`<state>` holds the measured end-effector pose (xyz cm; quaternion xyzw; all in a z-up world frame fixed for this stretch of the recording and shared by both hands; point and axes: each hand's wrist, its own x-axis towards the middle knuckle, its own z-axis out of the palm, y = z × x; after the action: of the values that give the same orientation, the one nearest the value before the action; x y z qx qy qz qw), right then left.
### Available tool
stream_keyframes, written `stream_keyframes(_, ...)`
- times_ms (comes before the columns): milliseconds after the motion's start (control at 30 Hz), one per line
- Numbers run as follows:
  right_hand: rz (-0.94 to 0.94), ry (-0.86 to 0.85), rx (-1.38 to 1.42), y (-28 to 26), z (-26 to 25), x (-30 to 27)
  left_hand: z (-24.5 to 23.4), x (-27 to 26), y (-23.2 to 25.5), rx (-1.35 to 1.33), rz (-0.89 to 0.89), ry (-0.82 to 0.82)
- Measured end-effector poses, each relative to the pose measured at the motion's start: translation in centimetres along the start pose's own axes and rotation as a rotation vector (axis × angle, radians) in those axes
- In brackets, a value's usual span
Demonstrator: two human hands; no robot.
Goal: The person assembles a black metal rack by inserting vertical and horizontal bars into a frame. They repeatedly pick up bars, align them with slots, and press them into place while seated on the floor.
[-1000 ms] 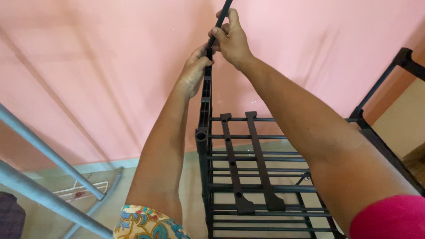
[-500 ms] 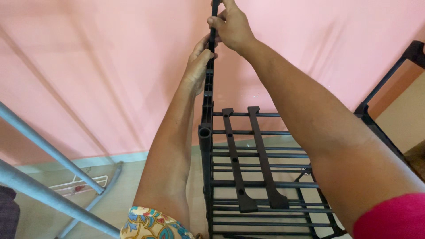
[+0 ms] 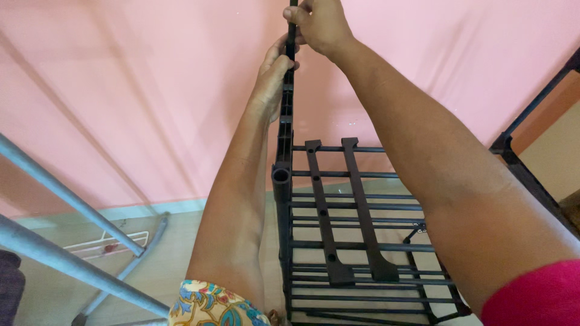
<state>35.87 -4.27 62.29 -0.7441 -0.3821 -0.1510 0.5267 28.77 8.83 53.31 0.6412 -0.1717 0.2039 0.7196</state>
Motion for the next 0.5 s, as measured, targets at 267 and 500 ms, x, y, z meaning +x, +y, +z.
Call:
stream_keyframes(267, 0.048, 0.055, 0.020, -0.7, 0.4, -0.4, 0.2, 0.1, -0.3, -0.027, -0.021, 0.011)
stream_keyframes(500, -0.013, -0.036, -0.190, -0.9, 0.4, -0.5, 0.3, -0.2, 0.2, -0.003, -0.024, 0.011)
